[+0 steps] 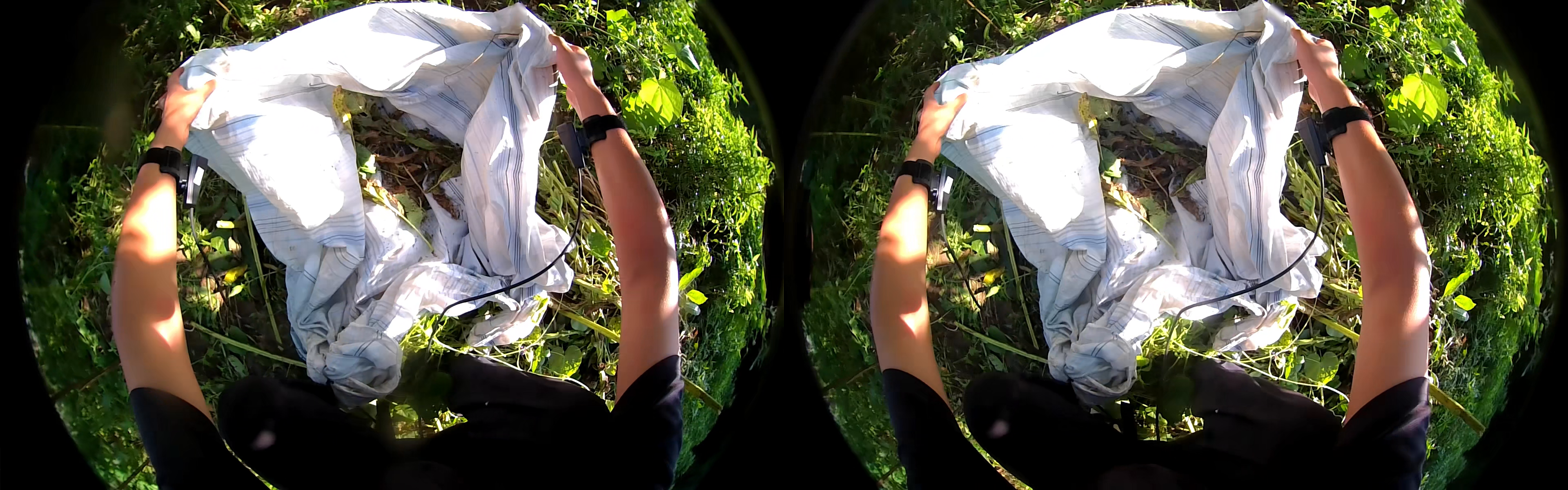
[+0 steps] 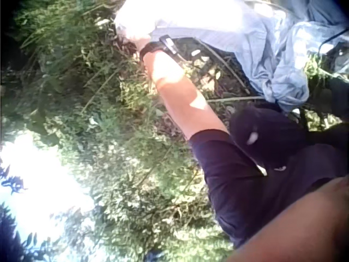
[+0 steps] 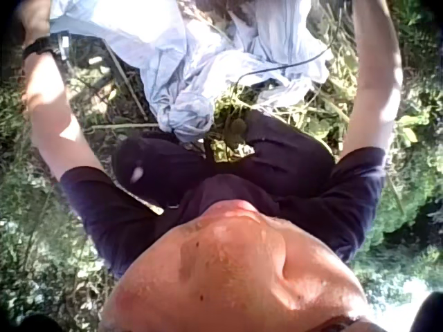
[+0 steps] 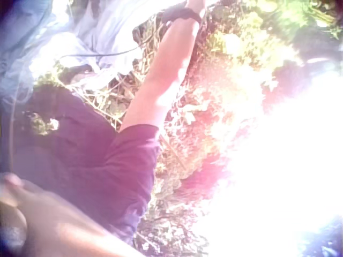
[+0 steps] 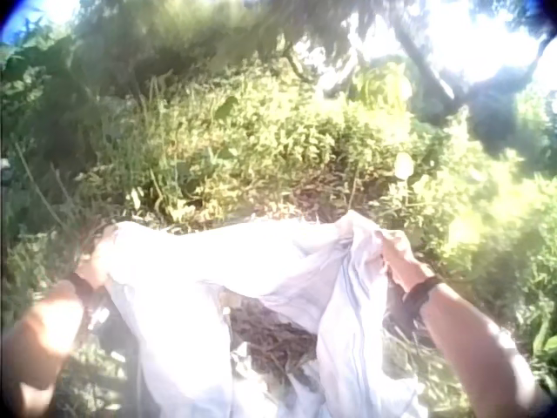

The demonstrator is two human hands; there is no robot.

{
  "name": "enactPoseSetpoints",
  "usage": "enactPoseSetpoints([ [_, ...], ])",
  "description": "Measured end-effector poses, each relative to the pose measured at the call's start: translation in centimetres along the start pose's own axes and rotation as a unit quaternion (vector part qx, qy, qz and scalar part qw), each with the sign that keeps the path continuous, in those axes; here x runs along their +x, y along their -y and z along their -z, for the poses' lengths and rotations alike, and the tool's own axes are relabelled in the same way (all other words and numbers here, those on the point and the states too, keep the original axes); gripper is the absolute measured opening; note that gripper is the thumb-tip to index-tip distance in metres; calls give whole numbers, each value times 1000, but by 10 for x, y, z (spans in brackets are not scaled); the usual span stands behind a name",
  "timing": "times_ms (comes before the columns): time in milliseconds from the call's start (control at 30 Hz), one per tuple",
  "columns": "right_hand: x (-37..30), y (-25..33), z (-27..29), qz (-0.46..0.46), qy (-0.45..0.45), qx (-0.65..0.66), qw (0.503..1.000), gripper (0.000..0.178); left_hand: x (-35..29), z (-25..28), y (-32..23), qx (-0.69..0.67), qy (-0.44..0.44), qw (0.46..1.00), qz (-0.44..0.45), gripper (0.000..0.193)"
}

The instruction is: The person gathers green plant material and places it into a large white sack. They repeatedly reach into the sack to arrange and compress the contents by hand, ensuring the material is packed tightly. The person continues to add more plant matter and adjust the sack's contents throughout the clip.

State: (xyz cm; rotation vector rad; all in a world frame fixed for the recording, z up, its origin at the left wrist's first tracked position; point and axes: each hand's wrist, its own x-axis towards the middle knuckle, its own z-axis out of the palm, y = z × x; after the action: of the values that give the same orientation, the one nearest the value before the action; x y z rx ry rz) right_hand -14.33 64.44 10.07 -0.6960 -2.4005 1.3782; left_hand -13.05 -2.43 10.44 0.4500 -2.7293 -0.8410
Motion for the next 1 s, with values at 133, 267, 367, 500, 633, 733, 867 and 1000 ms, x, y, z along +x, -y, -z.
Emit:
enactPoseSetpoints([
  [133, -26, -40, -28, 240, -122, -251, 930, 63, -36, -24, 23, 53, -51, 996, 47, 89],
  [267, -62, -47, -61, 395, -9, -233, 889, 31, -100, -55, 12, 71, -43, 985, -154, 73],
  [367, -107, -41, -100, 486, 221, -178, 827, 22, -175, -87, -16, 107, 111, 949, -276, 62],
  [500, -171, -52, -156, 574, 400, -281, 656, 60, -246, -115, -41, 192, 304, 768, -530, 51],
  [633, -196, -74, -184, 547, 378, -345, 663, 64, -249, -105, -42, 391, 348, 769, -368, 49],
  [733, -188, -75, -200, 409, 467, -449, 642, 44, -232, -70, -37, 335, 338, 823, -310, 48],
  [867, -178, -69, -229, 457, 346, -272, 773, 21, -213, -72, -49, 316, 337, 869, -179, 30],
  [1000, -173, -74, -250, 400, 287, -239, 837, 42, -215, -127, -67, 119, 262, 921, -262, 49],
])
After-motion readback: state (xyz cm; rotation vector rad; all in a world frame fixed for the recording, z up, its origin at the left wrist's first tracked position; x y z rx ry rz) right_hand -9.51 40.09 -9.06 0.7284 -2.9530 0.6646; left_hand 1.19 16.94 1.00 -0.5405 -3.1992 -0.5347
